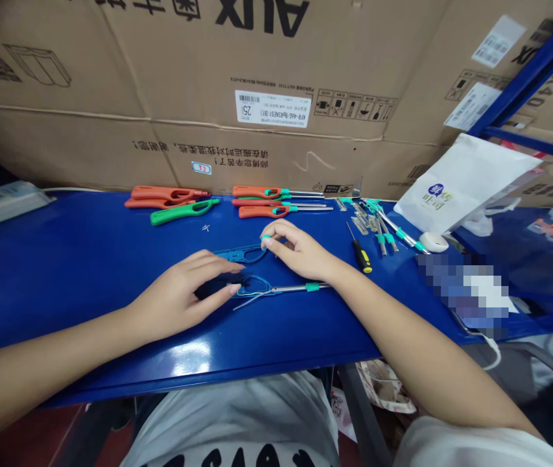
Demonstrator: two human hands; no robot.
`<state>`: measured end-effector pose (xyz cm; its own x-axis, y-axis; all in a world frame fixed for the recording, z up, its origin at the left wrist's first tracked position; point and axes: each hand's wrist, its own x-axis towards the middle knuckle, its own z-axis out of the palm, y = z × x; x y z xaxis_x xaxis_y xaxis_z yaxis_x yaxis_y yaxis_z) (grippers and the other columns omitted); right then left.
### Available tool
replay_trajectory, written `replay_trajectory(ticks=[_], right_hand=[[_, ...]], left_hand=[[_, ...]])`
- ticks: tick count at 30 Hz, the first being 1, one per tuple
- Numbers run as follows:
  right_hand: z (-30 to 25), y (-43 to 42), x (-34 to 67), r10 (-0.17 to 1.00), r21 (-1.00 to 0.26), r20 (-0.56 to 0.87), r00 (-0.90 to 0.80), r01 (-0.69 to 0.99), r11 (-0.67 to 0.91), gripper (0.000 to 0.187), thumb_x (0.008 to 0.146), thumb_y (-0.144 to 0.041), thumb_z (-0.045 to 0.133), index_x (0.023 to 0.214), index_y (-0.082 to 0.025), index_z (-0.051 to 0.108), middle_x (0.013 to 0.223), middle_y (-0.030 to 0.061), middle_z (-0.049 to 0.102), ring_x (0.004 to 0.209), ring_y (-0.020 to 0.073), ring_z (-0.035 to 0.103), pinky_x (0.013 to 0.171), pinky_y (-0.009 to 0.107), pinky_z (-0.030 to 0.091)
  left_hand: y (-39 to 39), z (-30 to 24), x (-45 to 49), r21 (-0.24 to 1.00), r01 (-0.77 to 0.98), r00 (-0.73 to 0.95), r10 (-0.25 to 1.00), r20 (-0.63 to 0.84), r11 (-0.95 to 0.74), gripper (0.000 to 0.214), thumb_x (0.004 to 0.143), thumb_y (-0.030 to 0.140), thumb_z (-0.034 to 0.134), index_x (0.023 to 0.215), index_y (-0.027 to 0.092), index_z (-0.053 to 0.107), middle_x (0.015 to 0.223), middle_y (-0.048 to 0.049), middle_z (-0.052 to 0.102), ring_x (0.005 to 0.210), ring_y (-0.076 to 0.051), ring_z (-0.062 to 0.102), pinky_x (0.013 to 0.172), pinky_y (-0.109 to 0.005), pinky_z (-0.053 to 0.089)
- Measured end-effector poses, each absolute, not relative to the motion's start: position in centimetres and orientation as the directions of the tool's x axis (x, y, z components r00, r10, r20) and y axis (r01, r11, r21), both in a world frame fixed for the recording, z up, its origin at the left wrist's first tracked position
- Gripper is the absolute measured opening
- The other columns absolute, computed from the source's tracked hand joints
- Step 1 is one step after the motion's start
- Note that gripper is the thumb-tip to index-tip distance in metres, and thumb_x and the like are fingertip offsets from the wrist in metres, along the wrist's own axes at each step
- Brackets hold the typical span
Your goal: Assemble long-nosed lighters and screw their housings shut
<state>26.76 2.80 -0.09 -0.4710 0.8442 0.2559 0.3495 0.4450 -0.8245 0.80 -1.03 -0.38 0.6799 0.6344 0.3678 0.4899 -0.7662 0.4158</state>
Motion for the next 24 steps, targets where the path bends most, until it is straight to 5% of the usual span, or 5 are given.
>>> replay_trajectory(ticks=[3,8,14,17,24], right_hand=[[0.5,2.1,25.7,0.834,-0.815,0.350,-0.427,0.300,0.496,0.028,0.092,-0.048,0.066,0.089,-0.020,0.070,0.099,0.0062,0.062,0.096,0.0186,0.058,0.085,0.033,0.049],[0.8,0.8,24.5,0.866,-0.968,0.196,-0.460,0.050,0.246,0.025,0.086,-0.045,0.073,0.089,-0.020,0.067,0.082,-0.0002,0.063,0.058,0.0100,0.056,0.056,0.027,0.051],[0.2,0.0,24.0,0.856,-0.986,0.125,-0.501,0.035,0.165,0.032,0.076,-0.043,0.083,0.084,-0.020,0.062,0.074,-0.0012,0.064,0.061,0.0117,0.061,0.055,0.026,0.056],[0.3,0.0,24.5,0.857,-0.938,0.165,-0.489,0.192,0.290,0.031,0.080,-0.044,0.079,0.084,-0.018,0.063,0.080,0.0013,0.067,0.063,0.0115,0.062,0.056,0.024,0.053],[1.9,-0.1,25.9,0.691,-0.565,0.205,-0.693,0.493,0.662,0.014,0.094,-0.029,0.064,0.086,-0.018,0.068,0.077,0.0018,0.068,0.068,0.0123,0.058,0.063,0.024,0.043]], left_hand=[[-1.0,-0.5,0.9,0.455,0.472,0.647,0.648,0.403,-0.755,0.028,0.099,0.036,0.059,0.118,0.019,0.067,0.115,-0.0059,0.073,0.104,-0.022,0.064,0.095,-0.038,0.050],[-0.9,-0.7,1.0,0.497,0.458,0.619,0.666,0.417,-0.737,0.027,0.096,0.038,0.065,0.115,0.021,0.068,0.110,-0.0045,0.075,0.100,-0.021,0.064,0.091,-0.036,0.050],[-0.9,-0.8,1.0,0.515,0.425,0.618,0.654,0.436,-0.744,0.014,0.095,0.033,0.067,0.098,0.020,0.069,0.093,-0.0015,0.074,0.086,-0.018,0.063,0.083,-0.033,0.049],[-0.9,-0.9,1.0,0.516,0.421,0.613,0.653,0.444,-0.746,0.011,0.096,0.029,0.065,0.097,0.019,0.069,0.090,-0.0013,0.074,0.084,-0.017,0.062,0.082,-0.033,0.048],[-0.6,-0.8,0.8,0.483,0.447,0.639,0.646,0.417,-0.753,0.016,0.099,0.027,0.057,0.102,0.019,0.071,0.094,-0.0039,0.075,0.088,-0.020,0.062,0.084,-0.036,0.049]])
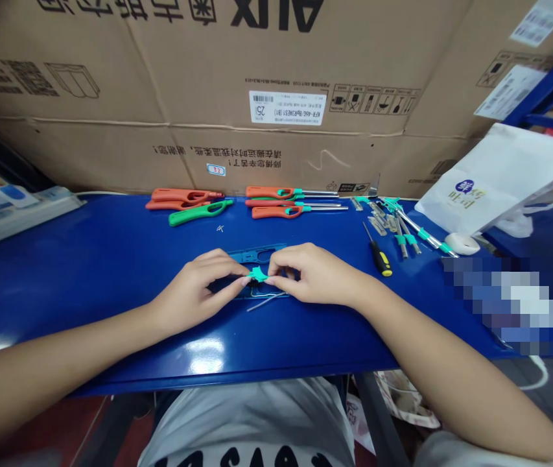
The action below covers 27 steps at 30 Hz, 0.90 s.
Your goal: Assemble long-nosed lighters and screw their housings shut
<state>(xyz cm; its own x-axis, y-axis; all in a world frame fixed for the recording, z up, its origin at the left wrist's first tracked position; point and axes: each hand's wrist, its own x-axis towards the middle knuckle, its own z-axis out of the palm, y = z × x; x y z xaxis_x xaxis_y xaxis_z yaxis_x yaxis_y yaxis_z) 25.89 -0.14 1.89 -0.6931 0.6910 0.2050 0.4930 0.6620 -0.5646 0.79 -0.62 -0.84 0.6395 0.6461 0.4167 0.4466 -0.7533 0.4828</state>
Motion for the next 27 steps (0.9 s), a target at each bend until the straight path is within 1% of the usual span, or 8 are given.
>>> replay_trajectory(ticks=[3,6,9,11,15,21,27], right_hand=[[2.5,-0.4,26.1,0.663,-0.513,0.166,-0.730,0.510,0.691,0.012,0.094,-0.023,0.060,0.086,-0.018,0.068,0.081,0.0025,0.068,0.071,0.0131,0.058,0.065,0.024,0.041],[2.9,-0.5,26.3,0.661,-0.488,0.103,-0.743,0.541,0.685,0.011,0.089,-0.014,0.060,0.084,-0.018,0.068,0.081,0.0018,0.069,0.071,0.0131,0.059,0.065,0.024,0.040],[2.9,-0.5,26.5,0.650,-0.455,0.055,-0.758,0.561,0.692,0.014,0.085,-0.009,0.059,0.082,-0.019,0.069,0.078,0.0007,0.068,0.069,0.0130,0.057,0.064,0.024,0.038],[2.7,-0.4,26.5,0.642,-0.435,0.034,-0.766,0.567,0.699,0.015,0.085,-0.009,0.058,0.082,-0.019,0.069,0.079,0.0007,0.067,0.070,0.0132,0.057,0.064,0.024,0.038],[2.1,-0.3,26.3,0.633,-0.416,0.018,-0.774,0.570,0.709,0.014,0.086,-0.010,0.058,0.082,-0.019,0.068,0.080,0.0007,0.067,0.071,0.0133,0.058,0.065,0.025,0.037],[1.8,-0.3,26.0,0.592,-0.437,0.077,-0.802,0.507,0.743,0.015,0.088,-0.010,0.056,0.083,-0.018,0.068,0.082,0.0021,0.068,0.074,0.0140,0.061,0.067,0.025,0.040],[1.6,-0.3,25.8,0.567,-0.436,0.097,-0.818,0.478,0.763,0.015,0.091,-0.011,0.056,0.084,-0.018,0.067,0.083,0.0022,0.068,0.074,0.0139,0.062,0.068,0.024,0.042]], left_hand=[[-0.7,-0.4,0.6,0.421,0.498,0.673,0.644,0.364,-0.758,0.017,0.099,0.028,0.058,0.105,0.019,0.070,0.100,-0.0058,0.073,0.094,-0.022,0.062,0.087,-0.039,0.049],[-1.0,0.1,0.4,0.365,0.557,0.691,0.660,0.295,-0.746,0.018,0.097,0.028,0.059,0.110,0.020,0.068,0.109,-0.0074,0.069,0.100,-0.024,0.061,0.091,-0.041,0.049],[-1.2,0.4,0.4,0.345,0.581,0.709,0.666,0.231,-0.738,0.020,0.095,0.032,0.061,0.111,0.021,0.067,0.110,-0.0067,0.069,0.103,-0.026,0.061,0.095,-0.044,0.048],[-1.2,0.3,0.4,0.354,0.579,0.717,0.665,0.207,-0.735,0.021,0.095,0.033,0.062,0.112,0.021,0.067,0.111,-0.0063,0.070,0.105,-0.026,0.062,0.097,-0.045,0.048],[-1.1,0.0,0.3,0.406,0.555,0.728,0.660,0.186,-0.726,0.021,0.096,0.028,0.061,0.114,0.021,0.067,0.114,-0.0065,0.070,0.109,-0.026,0.063,0.098,-0.043,0.049],[-0.9,0.0,0.4,0.450,0.536,0.721,0.664,0.197,-0.715,0.019,0.095,0.026,0.063,0.113,0.020,0.070,0.112,-0.0077,0.071,0.108,-0.025,0.064,0.098,-0.042,0.051],[-1.0,0.2,0.5,0.518,0.527,0.718,0.679,0.153,-0.674,0.019,0.093,0.024,0.067,0.112,0.020,0.070,0.108,-0.0068,0.069,0.105,-0.024,0.065,0.096,-0.039,0.053]])
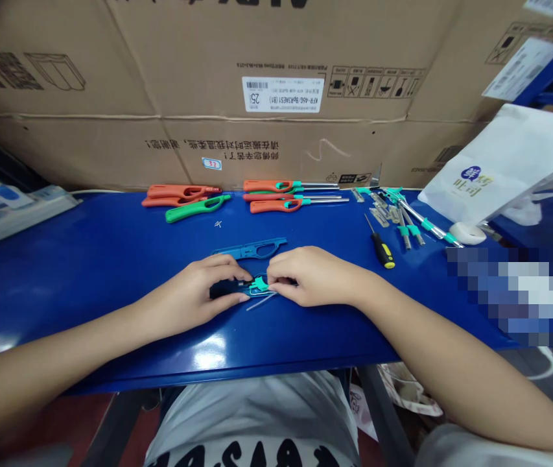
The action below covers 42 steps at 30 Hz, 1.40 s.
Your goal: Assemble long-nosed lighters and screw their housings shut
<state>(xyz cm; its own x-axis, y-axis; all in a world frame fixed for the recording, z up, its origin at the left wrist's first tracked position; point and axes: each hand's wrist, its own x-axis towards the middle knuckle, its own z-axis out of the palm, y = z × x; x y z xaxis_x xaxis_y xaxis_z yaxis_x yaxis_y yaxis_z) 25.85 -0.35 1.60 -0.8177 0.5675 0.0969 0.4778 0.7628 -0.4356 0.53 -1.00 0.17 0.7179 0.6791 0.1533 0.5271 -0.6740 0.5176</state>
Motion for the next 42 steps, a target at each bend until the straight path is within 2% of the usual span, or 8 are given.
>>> replay_trajectory(ticks=[8,16,22,27,30,34,39,42], right_hand=[[1.2,-0.4,25.6,0.526,-0.368,0.142,-0.838,0.449,0.814,0.015,0.093,-0.014,0.054,0.086,-0.018,0.067,0.081,0.0021,0.066,0.074,0.0143,0.061,0.068,0.025,0.041],[1.3,-0.6,25.5,0.519,-0.336,0.083,-0.851,0.466,0.819,0.017,0.092,-0.014,0.053,0.080,-0.018,0.065,0.076,0.0009,0.063,0.071,0.0142,0.059,0.064,0.026,0.036],[1.7,-1.2,25.1,0.538,-0.243,0.042,-0.842,0.514,0.823,0.019,0.091,-0.014,0.051,0.075,-0.018,0.059,0.075,0.0014,0.060,0.068,0.0138,0.054,0.061,0.026,0.031],[1.9,-1.2,25.1,0.609,-0.420,-0.002,-0.794,0.553,0.720,0.014,0.090,-0.014,0.056,0.079,-0.017,0.064,0.081,0.0016,0.065,0.075,0.0133,0.058,0.065,0.025,0.036],[1.8,-0.7,25.1,0.708,-0.574,-0.069,-0.703,0.609,0.548,0.011,0.088,-0.020,0.064,0.079,-0.017,0.068,0.075,-0.0006,0.065,0.067,0.0107,0.056,0.062,0.023,0.037],[1.5,-0.2,25.0,0.807,-0.655,-0.158,-0.569,0.672,0.346,0.017,0.084,-0.030,0.073,0.075,-0.016,0.068,0.063,-0.0032,0.059,0.057,0.0088,0.050,0.056,0.022,0.036],[1.2,0.0,25.0,0.837,-0.674,-0.156,-0.524,0.676,0.297,0.020,0.080,-0.033,0.077,0.074,-0.016,0.067,0.059,-0.0041,0.055,0.056,0.0090,0.050,0.056,0.022,0.036],[1.2,0.1,25.2,0.834,-0.680,-0.150,-0.531,0.668,0.303,0.021,0.080,-0.034,0.076,0.074,-0.016,0.067,0.059,-0.0038,0.056,0.055,0.0090,0.050,0.055,0.023,0.036]], left_hand=[[-1.0,0.2,0.6,0.576,0.541,0.691,0.714,0.111,-0.613,0.020,0.090,0.021,0.071,0.110,0.018,0.071,0.103,-0.0060,0.068,0.098,-0.022,0.067,0.089,-0.036,0.055],[-1.0,0.1,0.7,0.599,0.538,0.680,0.725,0.108,-0.593,0.020,0.088,0.021,0.073,0.108,0.016,0.071,0.102,-0.0065,0.067,0.097,-0.021,0.067,0.089,-0.035,0.055],[-1.1,0.0,0.9,0.584,0.519,0.684,0.713,0.154,-0.624,0.024,0.087,0.020,0.074,0.109,0.014,0.067,0.101,-0.0058,0.067,0.097,-0.020,0.065,0.089,-0.035,0.054],[-1.2,-0.3,1.0,0.600,0.501,0.691,0.705,0.156,-0.624,0.036,0.088,0.020,0.073,0.122,0.016,0.064,0.103,-0.0051,0.067,0.095,-0.018,0.066,0.087,-0.033,0.055],[-1.4,-0.4,0.9,0.545,0.508,0.713,0.681,0.167,-0.666,0.037,0.092,0.022,0.069,0.128,0.018,0.063,0.104,-0.0061,0.065,0.096,-0.020,0.065,0.088,-0.034,0.055],[-1.5,-0.6,0.8,0.407,0.494,0.766,0.606,0.214,-0.768,0.032,0.097,0.025,0.061,0.128,0.019,0.066,0.102,-0.0072,0.063,0.096,-0.021,0.063,0.087,-0.036,0.055],[-1.3,-0.6,0.6,0.154,0.477,0.828,0.501,0.251,-0.865,0.032,0.103,0.029,0.049,0.125,0.018,0.069,0.104,-0.0090,0.066,0.094,-0.023,0.064,0.081,-0.037,0.057],[-1.3,-0.4,0.6,0.080,0.475,0.839,0.478,0.260,-0.877,0.033,0.104,0.029,0.047,0.125,0.018,0.070,0.106,-0.0092,0.067,0.095,-0.023,0.065,0.081,-0.037,0.058]])
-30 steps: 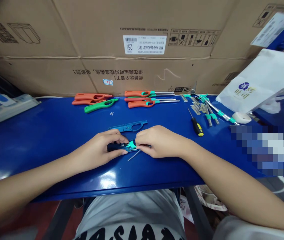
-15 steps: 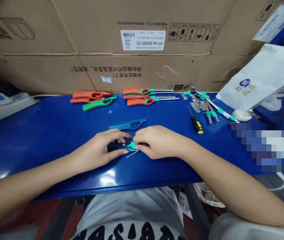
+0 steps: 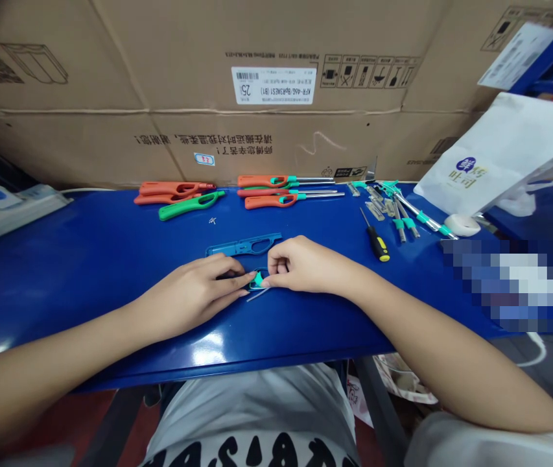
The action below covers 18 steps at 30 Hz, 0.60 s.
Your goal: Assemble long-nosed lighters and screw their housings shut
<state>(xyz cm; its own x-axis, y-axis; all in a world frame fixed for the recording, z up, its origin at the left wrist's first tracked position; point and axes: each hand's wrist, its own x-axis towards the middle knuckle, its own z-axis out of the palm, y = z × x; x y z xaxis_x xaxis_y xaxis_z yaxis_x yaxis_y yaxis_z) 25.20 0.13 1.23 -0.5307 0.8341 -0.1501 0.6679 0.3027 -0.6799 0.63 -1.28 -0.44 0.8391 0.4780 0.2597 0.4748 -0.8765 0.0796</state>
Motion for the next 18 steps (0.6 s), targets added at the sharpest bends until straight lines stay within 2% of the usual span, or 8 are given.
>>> replay_trajectory(ticks=[5,13,18], right_hand=[[1.32,0.07,25.22,0.819,-0.693,-0.092,-0.566,0.627,0.355,0.018,0.078,-0.031,0.076,0.076,-0.015,0.066,0.061,-0.0038,0.056,0.057,0.0088,0.050,0.055,0.021,0.038],[1.29,-0.42,24.99,0.715,-0.585,0.049,-0.698,0.560,0.586,0.005,0.082,-0.012,0.066,0.079,-0.015,0.066,0.070,-0.0026,0.058,0.062,0.0084,0.053,0.060,0.020,0.040],[1.45,-0.37,25.28,0.667,-0.570,0.068,-0.742,0.520,0.637,0.004,0.085,-0.014,0.067,0.082,-0.015,0.067,0.074,-0.0019,0.058,0.064,0.0082,0.053,0.062,0.020,0.041]], left_hand=[[-1.35,-0.36,0.71,0.053,0.479,0.841,0.476,0.258,-0.876,0.033,0.104,0.031,0.047,0.125,0.019,0.070,0.107,-0.0091,0.067,0.096,-0.022,0.066,0.082,-0.035,0.058],[-1.36,-0.45,0.78,0.026,0.473,0.852,0.464,0.243,-0.881,0.034,0.105,0.030,0.044,0.125,0.017,0.069,0.109,-0.0098,0.067,0.098,-0.023,0.065,0.084,-0.038,0.057],[-1.26,-0.64,0.73,0.044,0.458,0.853,0.453,0.259,-0.888,0.033,0.105,0.030,0.045,0.125,0.018,0.068,0.114,-0.0089,0.069,0.101,-0.023,0.064,0.088,-0.038,0.056]])
